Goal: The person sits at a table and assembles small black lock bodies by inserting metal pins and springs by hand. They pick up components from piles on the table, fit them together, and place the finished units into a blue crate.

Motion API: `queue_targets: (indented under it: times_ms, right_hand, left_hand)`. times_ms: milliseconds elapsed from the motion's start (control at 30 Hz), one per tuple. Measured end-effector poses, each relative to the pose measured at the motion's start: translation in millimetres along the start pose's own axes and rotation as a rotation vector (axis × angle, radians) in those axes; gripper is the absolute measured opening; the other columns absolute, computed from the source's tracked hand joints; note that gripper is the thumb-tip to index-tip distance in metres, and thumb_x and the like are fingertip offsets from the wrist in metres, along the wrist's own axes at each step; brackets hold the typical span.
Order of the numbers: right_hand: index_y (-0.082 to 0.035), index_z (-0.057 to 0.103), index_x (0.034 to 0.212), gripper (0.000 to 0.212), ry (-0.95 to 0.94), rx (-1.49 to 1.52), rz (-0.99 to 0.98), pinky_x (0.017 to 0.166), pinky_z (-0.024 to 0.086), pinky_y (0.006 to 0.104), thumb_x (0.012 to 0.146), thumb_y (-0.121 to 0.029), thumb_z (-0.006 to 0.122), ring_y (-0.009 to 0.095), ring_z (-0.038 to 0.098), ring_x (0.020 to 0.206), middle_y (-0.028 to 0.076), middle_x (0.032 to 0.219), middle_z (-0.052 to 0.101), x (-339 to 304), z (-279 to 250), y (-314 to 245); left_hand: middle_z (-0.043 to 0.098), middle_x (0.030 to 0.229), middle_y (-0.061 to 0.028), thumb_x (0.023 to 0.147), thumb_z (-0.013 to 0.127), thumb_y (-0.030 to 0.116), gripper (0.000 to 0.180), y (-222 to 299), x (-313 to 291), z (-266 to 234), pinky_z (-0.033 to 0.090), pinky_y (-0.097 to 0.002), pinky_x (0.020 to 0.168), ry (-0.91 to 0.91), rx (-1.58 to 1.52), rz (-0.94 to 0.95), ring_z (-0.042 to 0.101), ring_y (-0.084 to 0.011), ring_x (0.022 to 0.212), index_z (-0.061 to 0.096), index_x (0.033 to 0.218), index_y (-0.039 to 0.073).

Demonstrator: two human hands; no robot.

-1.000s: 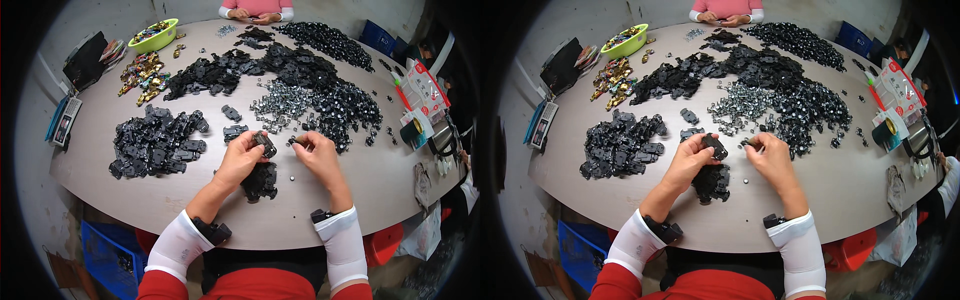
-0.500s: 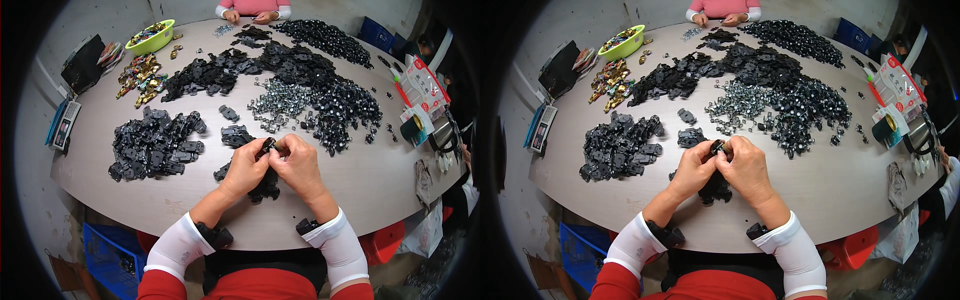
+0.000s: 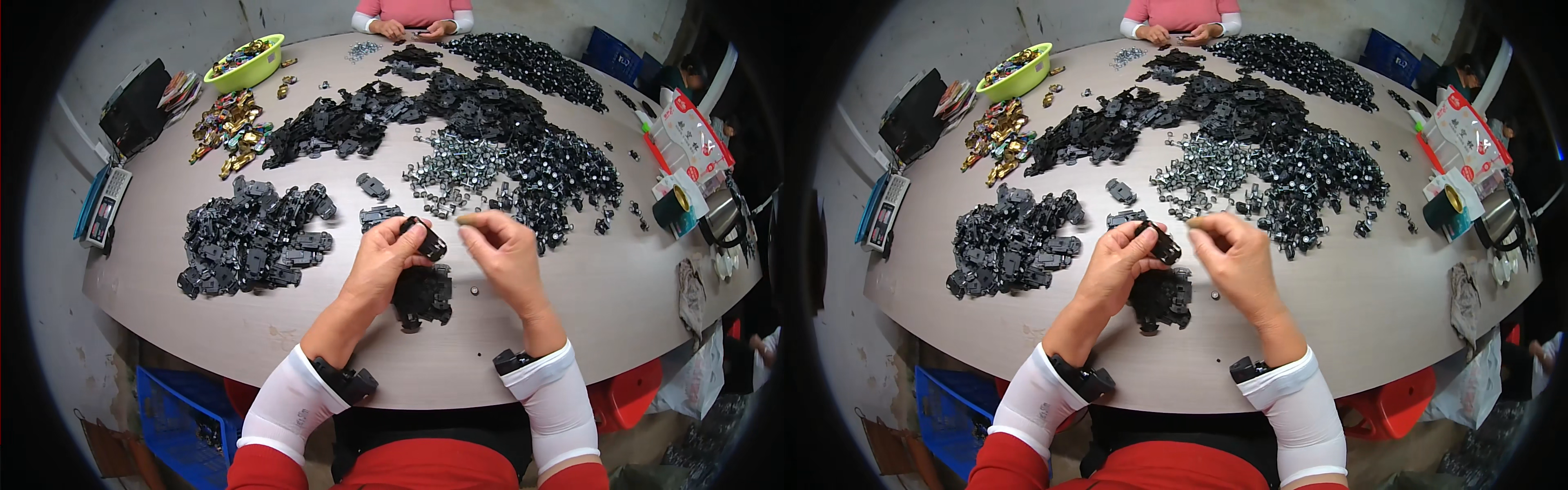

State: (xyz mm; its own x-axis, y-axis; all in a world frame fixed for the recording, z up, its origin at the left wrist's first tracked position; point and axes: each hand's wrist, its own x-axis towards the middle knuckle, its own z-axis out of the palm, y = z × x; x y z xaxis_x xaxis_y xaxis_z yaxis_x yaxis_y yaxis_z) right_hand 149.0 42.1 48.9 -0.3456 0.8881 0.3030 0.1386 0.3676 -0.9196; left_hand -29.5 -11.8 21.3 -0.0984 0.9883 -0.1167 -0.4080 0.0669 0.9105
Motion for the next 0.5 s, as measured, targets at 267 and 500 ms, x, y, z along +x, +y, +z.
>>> queue_targets:
  times_ms: [267, 500]
  right_hand:
    - [0.001, 0.070, 0.091, 0.012, 0.180, -0.243, 0.065, 0.055, 0.046, 0.0215, 0.085, -0.008, 0.066, 0.005, 0.054, 0.058, 0.002, 0.069, 0.066, 13.5, -28.6, 33.8]
    - [0.001, 0.069, 0.089, 0.011, 0.112, -0.387, -0.002, 0.062, 0.051, 0.0297, 0.080, -0.005, 0.066, 0.018, 0.064, 0.065, 0.012, 0.083, 0.069, 15.8, -31.5, 56.2]
  left_hand:
    - [0.066, 0.092, -0.0047, 0.096, 0.059, 0.021, 0.023, 8.9, 4.4, -12.5, 0.052, -0.0298, 0.074, 0.124, -0.012, 0.066, 0.063, -0.0122, 0.078, 0.062, 0.107, 0.001]
    - [0.066, 0.089, -0.0038, 0.096, 0.060, 0.024, 0.024, 9.4, 7.2, -16.1, 0.053, -0.0302, 0.076, 0.146, -0.102, 0.071, 0.062, -0.0121, 0.081, 0.061, 0.108, 0.004]
